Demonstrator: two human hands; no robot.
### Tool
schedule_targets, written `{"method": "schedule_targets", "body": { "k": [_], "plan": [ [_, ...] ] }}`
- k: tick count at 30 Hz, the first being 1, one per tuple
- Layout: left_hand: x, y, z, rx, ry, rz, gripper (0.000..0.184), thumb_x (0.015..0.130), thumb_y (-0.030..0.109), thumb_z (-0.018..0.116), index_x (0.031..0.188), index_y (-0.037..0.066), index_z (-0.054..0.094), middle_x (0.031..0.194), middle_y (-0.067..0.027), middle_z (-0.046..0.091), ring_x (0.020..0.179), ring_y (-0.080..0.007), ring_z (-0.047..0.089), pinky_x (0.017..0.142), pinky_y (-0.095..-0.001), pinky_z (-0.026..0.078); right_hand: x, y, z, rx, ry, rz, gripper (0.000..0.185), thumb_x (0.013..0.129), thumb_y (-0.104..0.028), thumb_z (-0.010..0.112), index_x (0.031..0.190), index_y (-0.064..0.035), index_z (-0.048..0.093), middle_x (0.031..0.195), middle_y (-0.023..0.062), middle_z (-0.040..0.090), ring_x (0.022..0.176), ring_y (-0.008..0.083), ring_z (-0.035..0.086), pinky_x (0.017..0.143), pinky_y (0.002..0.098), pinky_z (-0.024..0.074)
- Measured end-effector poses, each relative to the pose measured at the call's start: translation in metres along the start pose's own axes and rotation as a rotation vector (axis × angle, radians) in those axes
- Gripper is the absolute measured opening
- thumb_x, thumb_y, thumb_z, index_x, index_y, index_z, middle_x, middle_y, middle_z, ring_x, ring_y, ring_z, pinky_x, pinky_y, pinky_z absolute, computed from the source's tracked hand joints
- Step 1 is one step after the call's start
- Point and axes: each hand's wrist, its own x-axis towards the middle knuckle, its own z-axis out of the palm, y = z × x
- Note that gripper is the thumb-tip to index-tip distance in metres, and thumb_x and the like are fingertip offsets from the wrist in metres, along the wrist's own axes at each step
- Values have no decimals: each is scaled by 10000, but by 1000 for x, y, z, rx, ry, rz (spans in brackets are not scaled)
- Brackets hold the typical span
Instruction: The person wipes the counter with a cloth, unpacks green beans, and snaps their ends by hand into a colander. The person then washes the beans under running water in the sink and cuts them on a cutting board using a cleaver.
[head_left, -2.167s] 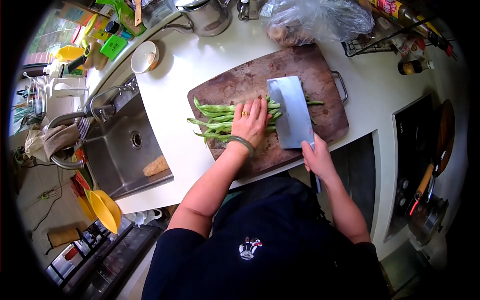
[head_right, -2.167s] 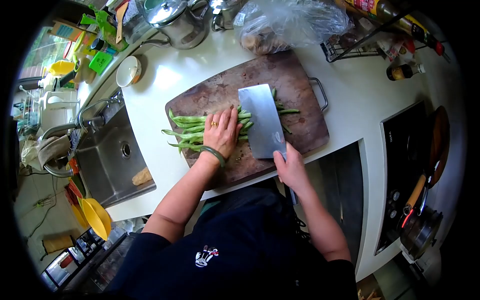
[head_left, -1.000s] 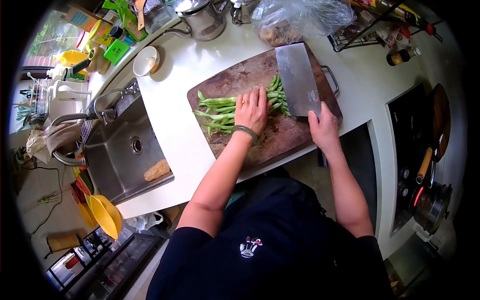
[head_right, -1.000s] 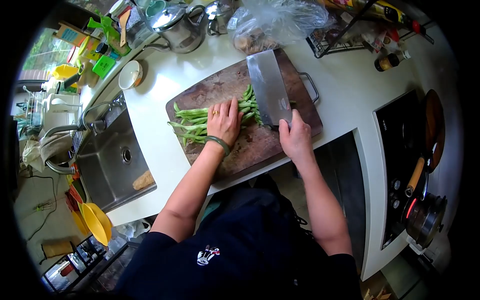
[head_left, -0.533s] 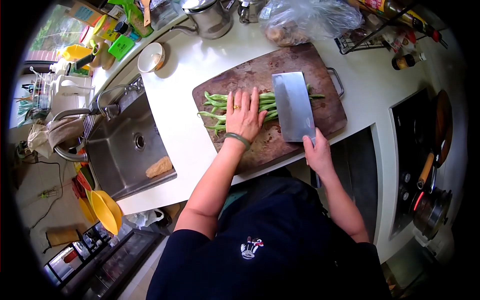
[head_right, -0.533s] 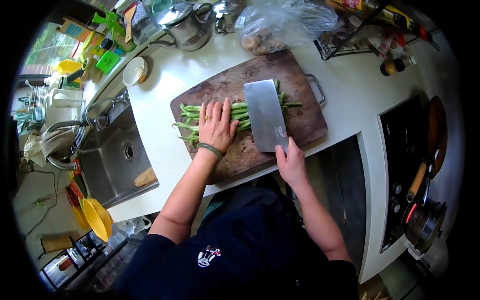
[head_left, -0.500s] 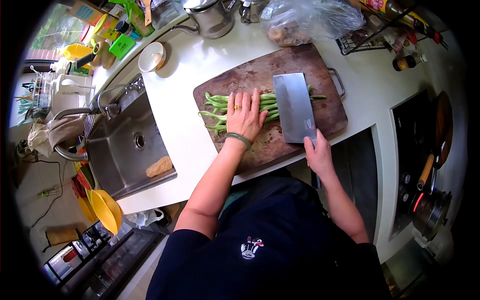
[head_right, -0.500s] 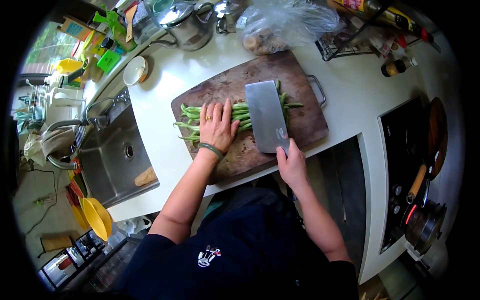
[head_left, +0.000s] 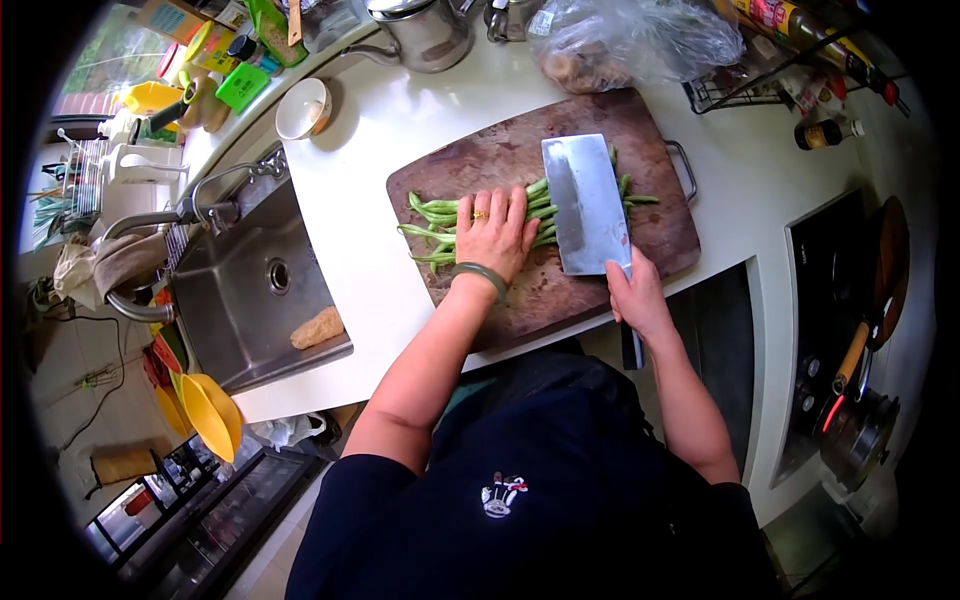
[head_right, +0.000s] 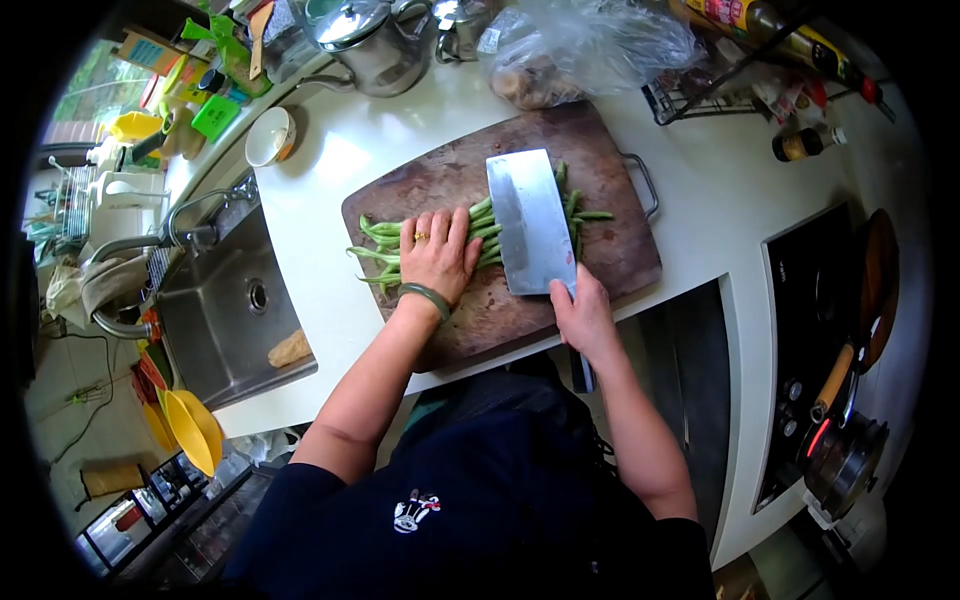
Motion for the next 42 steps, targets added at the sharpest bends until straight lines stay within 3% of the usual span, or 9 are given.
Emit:
{"method": "schedule_targets", "body": {
  "k": [8, 10, 14, 20, 22, 23, 24, 34, 42],
  "plan": [
    [1, -1, 0, 12, 6, 12, 375, 819, 295, 568, 1132, 93, 523, 986, -96, 526, 949, -255, 485, 885, -393, 334, -7, 9, -6, -83, -32, -57, 179, 894, -102, 468, 1034, 6, 498, 532, 2, 451, 361, 83, 435, 339, 251, 357],
    [1, -2, 1, 19, 14, 17, 364, 818, 294, 570, 1118, 94, 526, 982, -96, 525, 938, -254, 484, 880, -393, 334, 9, 2, 1, -100, -29, -25, 182, 855, -131, 506, 959, 19, 522, 569, 116, 537, 397, 206, 535, 425, 348, 437],
    [1, -1, 1, 1, 34, 14, 349, 816, 293, 572, 1100, 94, 529, 982, -96, 525, 935, -254, 485, 876, -393, 337, 13, 3, 12, -51, -24, -33, 155, 888, -117, 469, 978, 6, 499, 538, 4, 459, 368, 84, 442, 337, 258, 363],
    [-1, -3, 2, -33, 22, 3, 330, 808, 290, 578, 1074, 100, 537, 971, -101, 529, 933, -256, 494, 869, -398, 344, -9, 17, 7, -120, -44, -114, 239, 889, -114, 469, 1100, -8, 500, 552, 18, 472, 362, 94, 445, 341, 264, 365],
    [1, -2, 3, -10, 60, -6, 329, 806, 290, 580, 1070, 98, 542, 966, -105, 532, 936, -261, 498, 872, -400, 343, 5, 4, 14, -240, 15, -72, 235, 834, -150, 523, 1001, 15, 535, 853, 243, 604, 833, 413, 590, 709, 452, 464],
    [0, -1, 3, -27, 61, -17, 328, 804, 289, 583, 1067, 96, 547, 967, -107, 535, 936, -266, 500, 873, -401, 343, 14, 3, 24, -239, 37, -55, 239, 828, -159, 536, 989, 17, 529, 851, 251, 600, 834, 433, 575, 708, 455, 461],
    [0, 0, 3, -29, 66, -10, 328, 804, 289, 583, 1067, 96, 547, 967, -107, 535, 936, -266, 500, 873, -401, 343, 23, 5, 35, -212, 104, -262, 233, 826, -172, 544, 949, 24, 518, 825, 259, 596, 810, 440, 574, 692, 475, 454],
    [-26, 12, -9, 18, 0, 50, 426, 792, 330, 590, 1138, 87, 539, 992, -107, 528, 947, -261, 488, 886, -416, 326, 24, -1, 11, -415, 187, -247, 236, 821, -186, 545, 904, 28, 489, 780, 286, 583, 781, 465, 562, 689, 530, 431],
    [4, 23, 10, 12, 44, -39, 474, 828, 322, 555, 1226, 73, 488, 991, -106, 542, 977, -261, 481, 916, -417, 304, 7, -22, -29, -401, 265, -270, 217, 833, -126, 543, 978, 32, 511, 817, 245, 597, 802, 419, 588, 681, 428, 464]
  ]
}}
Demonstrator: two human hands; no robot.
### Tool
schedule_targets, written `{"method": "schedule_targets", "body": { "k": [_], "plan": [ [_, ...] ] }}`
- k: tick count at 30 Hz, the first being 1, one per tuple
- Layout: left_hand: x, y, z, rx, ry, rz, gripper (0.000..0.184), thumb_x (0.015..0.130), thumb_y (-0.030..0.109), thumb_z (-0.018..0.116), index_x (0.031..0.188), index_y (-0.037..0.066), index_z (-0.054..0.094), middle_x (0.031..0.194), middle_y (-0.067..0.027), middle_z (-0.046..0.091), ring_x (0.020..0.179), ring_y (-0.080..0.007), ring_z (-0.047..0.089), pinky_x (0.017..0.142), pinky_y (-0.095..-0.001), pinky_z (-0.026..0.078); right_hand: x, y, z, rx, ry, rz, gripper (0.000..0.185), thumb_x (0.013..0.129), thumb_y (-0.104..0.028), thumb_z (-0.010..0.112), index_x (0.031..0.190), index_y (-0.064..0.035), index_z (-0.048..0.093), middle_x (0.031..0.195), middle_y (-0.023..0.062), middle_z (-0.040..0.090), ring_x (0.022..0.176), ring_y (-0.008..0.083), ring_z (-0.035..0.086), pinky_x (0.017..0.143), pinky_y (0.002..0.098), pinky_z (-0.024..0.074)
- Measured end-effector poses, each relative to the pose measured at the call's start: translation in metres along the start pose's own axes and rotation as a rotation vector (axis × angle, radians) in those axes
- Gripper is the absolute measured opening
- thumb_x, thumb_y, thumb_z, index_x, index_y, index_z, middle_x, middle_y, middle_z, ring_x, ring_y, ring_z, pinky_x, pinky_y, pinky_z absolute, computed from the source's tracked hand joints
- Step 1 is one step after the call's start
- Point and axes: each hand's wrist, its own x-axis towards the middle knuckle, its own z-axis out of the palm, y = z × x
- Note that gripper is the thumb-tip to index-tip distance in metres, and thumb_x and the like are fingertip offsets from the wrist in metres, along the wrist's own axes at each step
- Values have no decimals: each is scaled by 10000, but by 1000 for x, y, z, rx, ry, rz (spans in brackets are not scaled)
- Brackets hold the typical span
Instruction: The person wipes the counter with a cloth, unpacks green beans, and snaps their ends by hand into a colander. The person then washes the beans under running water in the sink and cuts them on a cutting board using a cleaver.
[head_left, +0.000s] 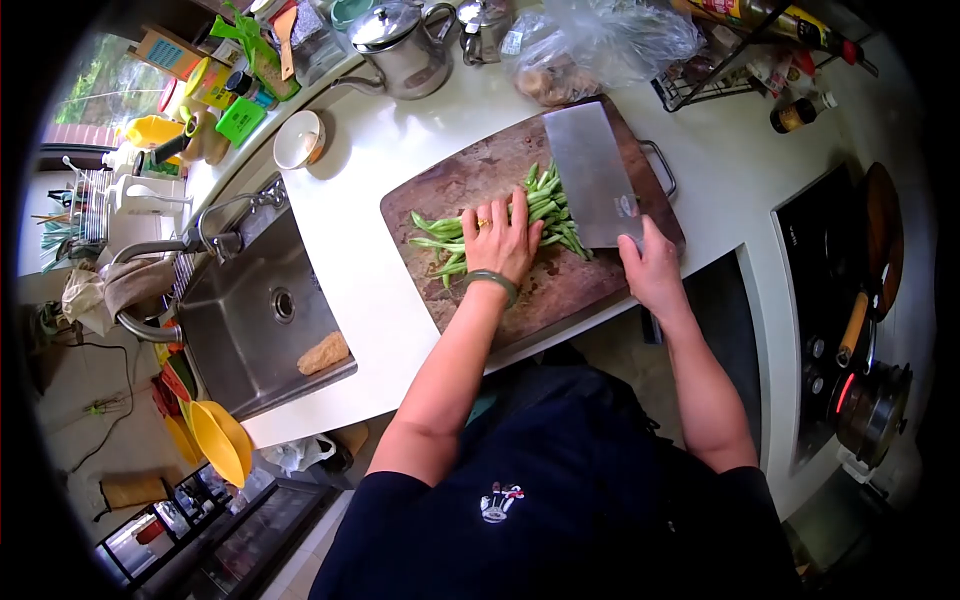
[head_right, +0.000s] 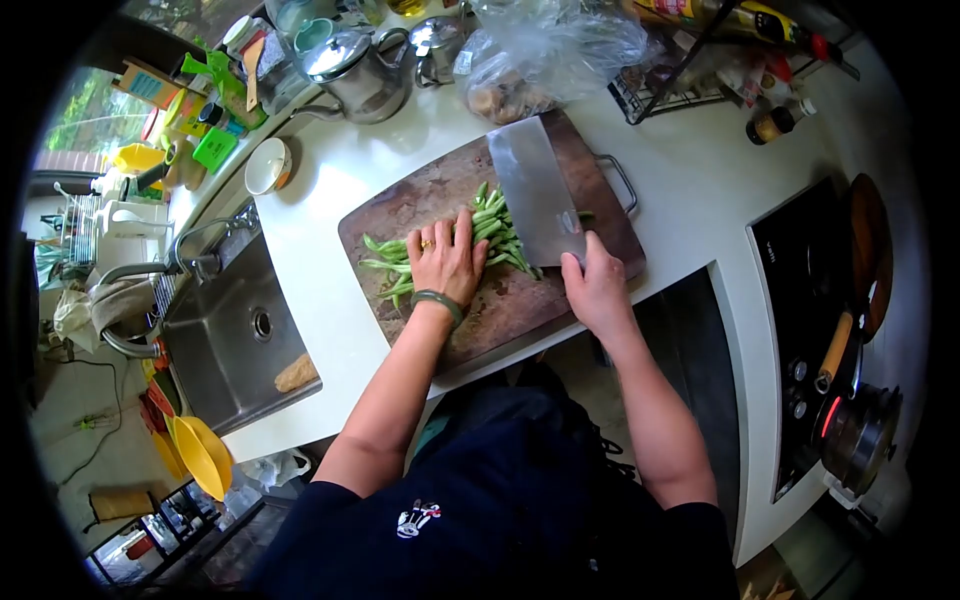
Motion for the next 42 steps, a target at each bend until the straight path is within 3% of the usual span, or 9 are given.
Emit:
{"method": "schedule_targets", "body": {
  "k": [2, 7, 20, 22, 23, 29, 32, 34, 42],
  "plan": [
    [3, 2, 1, -17, -15, -40, 518, 830, 324, 551, 1266, 59, 461, 1026, -112, 537, 993, -266, 475, 935, -424, 292, -7, -3, -5, 76, 59, -46, 195, 822, -133, 550, 896, 37, 488, 737, 275, 570, 757, 463, 557, 633, 494, 435],
    [-4, -1, -16, -48, 10, -48, 564, 827, 295, 551, 1294, 12, 411, 1223, -163, 474, 1196, -320, 393, 1081, -461, 175, -32, -9, 3, 141, -34, 38, 201, 823, -135, 548, 922, 31, 489, 751, 273, 571, 773, 464, 553, 633, 479, 441],
    [-6, -13, -6, 4, -104, -9, 517, 833, 331, 544, 1248, 42, 435, 1153, -131, 481, 1091, -281, 437, 1002, -415, 271, -37, 13, 25, 183, -182, 170, 215, 828, -146, 543, 938, 35, 507, 791, 266, 588, 793, 455, 564, 672, 475, 449],
    [-5, -13, -5, 4, -105, -1, 508, 835, 329, 540, 1243, 43, 438, 1148, -129, 482, 1081, -279, 440, 995, -412, 275, -28, 18, 35, 195, -152, 51, 199, 870, -116, 506, 1036, -5, 512, 551, 51, 499, 371, 129, 472, 373, 296, 394],
    [-5, -14, -4, 1, -93, -3, 507, 833, 326, 542, 1242, 44, 439, 1140, -127, 486, 1073, -278, 445, 989, -411, 279, -24, 18, 39, 196, -152, 52, 199, 870, -116, 506, 1036, -5, 512, 551, 51, 499, 371, 129, 472, 373, 296, 394],
    [-4, -14, -4, -6, -70, -2, 497, 825, 325, 549, 1226, 48, 452, 1107, -121, 503, 1043, -271, 462, 968, -407, 296, -30, 11, 36, 127, -162, 76, 237, 860, -111, 508, 1065, 6, 518, 640, 122, 562, 490, 214, 573, 492, 343, 454],
    [-2, -16, -2, -6, -56, -8, 492, 822, 328, 552, 1216, 49, 461, 1099, -120, 508, 1034, -270, 468, 959, -407, 304, -39, 7, 27, 91, -135, 13, 257, 856, -109, 506, 1084, 9, 514, 778, 183, 605, 702, 312, 627, 645, 374, 481],
    [-5, -15, -2, -21, -63, -13, 490, 821, 330, 552, 1212, 49, 464, 1098, -120, 509, 1031, -270, 470, 955, -407, 308, -34, -2, 27, 93, -174, 73, 205, 830, -139, 531, 950, 22, 492, 793, 268, 587, 796, 459, 558, 686, 503, 439],
    [-3, -16, -2, -56, -48, -15, 469, 815, 323, 564, 1180, 39, 482, 1075, -126, 522, 1010, -272, 481, 937, -409, 320, 13, -6, 81, 70, -83, -47, 229, 821, -158, 542, 921, 37, 475, 781, 275, 578, 766, 472, 550, 681, 514, 432]
  ]
}}
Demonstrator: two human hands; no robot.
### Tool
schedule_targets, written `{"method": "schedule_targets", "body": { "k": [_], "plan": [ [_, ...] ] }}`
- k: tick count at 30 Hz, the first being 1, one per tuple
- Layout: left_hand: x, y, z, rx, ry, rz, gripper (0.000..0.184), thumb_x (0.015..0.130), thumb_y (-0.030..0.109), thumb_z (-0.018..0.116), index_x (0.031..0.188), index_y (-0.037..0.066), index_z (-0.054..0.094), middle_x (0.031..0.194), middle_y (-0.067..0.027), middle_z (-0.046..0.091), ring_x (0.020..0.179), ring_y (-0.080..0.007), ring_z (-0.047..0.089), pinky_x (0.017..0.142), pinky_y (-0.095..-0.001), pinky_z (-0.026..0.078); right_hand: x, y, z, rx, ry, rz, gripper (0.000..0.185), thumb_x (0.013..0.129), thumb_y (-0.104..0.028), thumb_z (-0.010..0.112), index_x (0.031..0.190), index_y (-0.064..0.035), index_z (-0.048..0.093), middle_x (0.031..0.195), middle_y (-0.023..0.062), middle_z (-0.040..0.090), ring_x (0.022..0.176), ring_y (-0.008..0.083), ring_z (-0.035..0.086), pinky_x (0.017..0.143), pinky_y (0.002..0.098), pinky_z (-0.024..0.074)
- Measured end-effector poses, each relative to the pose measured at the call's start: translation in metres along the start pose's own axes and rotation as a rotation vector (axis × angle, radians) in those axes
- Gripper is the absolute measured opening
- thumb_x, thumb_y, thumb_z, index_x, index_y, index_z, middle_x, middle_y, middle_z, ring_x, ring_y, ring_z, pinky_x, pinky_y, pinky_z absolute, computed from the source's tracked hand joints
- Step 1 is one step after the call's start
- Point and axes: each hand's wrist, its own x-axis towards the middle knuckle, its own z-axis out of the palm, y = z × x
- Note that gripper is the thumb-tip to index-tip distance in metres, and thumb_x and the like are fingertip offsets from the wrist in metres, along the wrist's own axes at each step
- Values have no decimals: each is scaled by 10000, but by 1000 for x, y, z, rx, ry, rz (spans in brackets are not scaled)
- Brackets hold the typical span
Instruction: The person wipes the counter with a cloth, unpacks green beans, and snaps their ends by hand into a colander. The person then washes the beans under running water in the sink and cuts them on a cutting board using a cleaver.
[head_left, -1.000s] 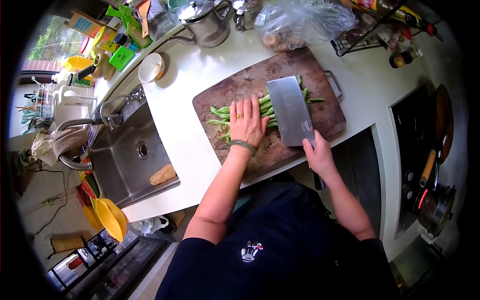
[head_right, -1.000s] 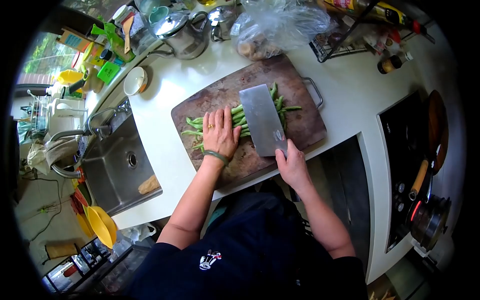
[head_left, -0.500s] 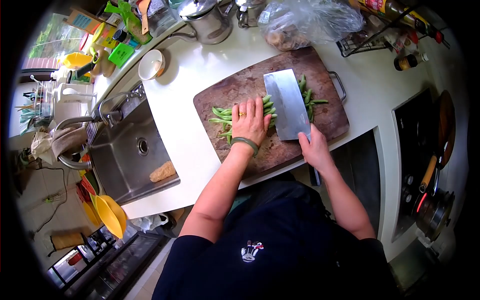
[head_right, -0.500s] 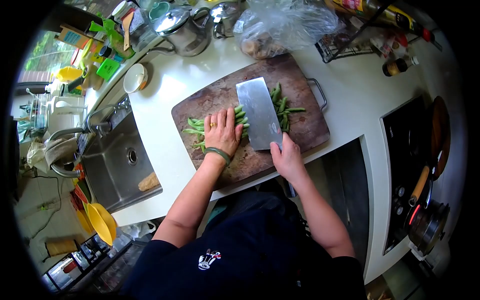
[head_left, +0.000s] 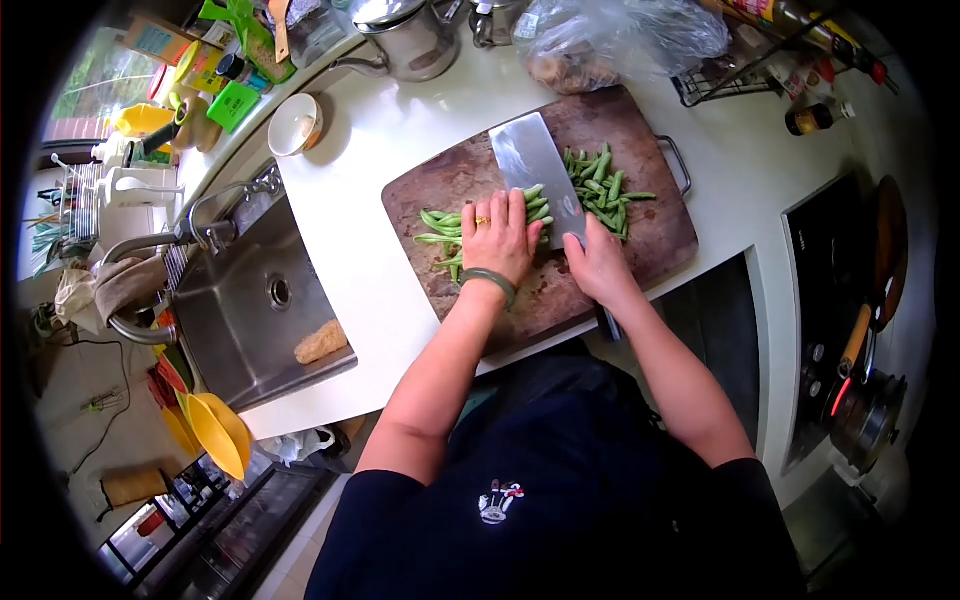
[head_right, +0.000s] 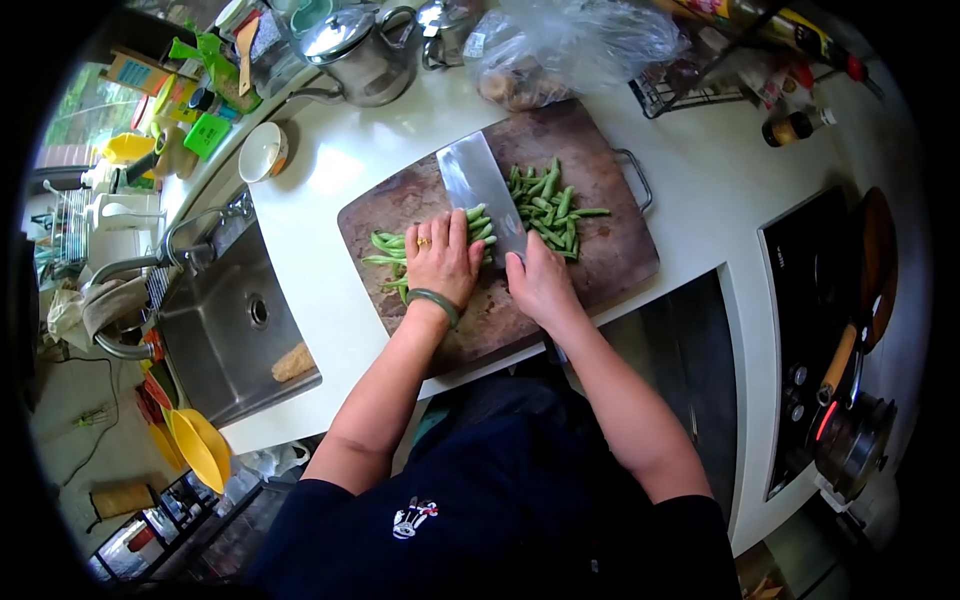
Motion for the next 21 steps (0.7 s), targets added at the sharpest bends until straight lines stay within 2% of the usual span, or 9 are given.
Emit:
{"method": "schedule_targets", "body": {
  "k": [8, 11, 18, 21],
  "plan": [
    [-32, 10, -16, -16, -75, 102, 505, 802, 334, 575, 1195, 30, 484, 1096, -120, 518, 1028, -270, 480, 936, -413, 313, -2, -4, -4, 27, 4, 35, 236, 824, -170, 539, 909, 39, 470, 785, 288, 583, 768, 461, 566, 685, 511, 445],
    [-35, 11, -15, -4, -52, 91, 510, 795, 333, 580, 1200, 37, 486, 1098, -118, 517, 1030, -269, 479, 933, -416, 311, -4, -5, -12, -23, -41, 74, 267, 823, -190, 560, 972, 24, 503, 813, 276, 596, 798, 444, 574, 675, 487, 459],
    [-18, 12, -4, 60, -19, 41, 513, 797, 345, 593, 1193, 37, 487, 1073, -117, 524, 1013, -267, 481, 935, -426, 313, -22, -18, -73, -55, 113, 5, 241, 830, -176, 557, 947, 15, 468, 717, 267, 577, 726, 447, 573, 606, 495, 442],
    [-3, 16, 4, 64, 7, 32, 509, 802, 339, 590, 1196, 36, 479, 1070, -122, 524, 1011, -272, 479, 943, -430, 307, -26, -13, -102, -168, 204, -17, 190, 844, -149, 521, 939, -6, 441, 672, 241, 579, 686, 431, 581, 605, 517, 448]
  ]
}}
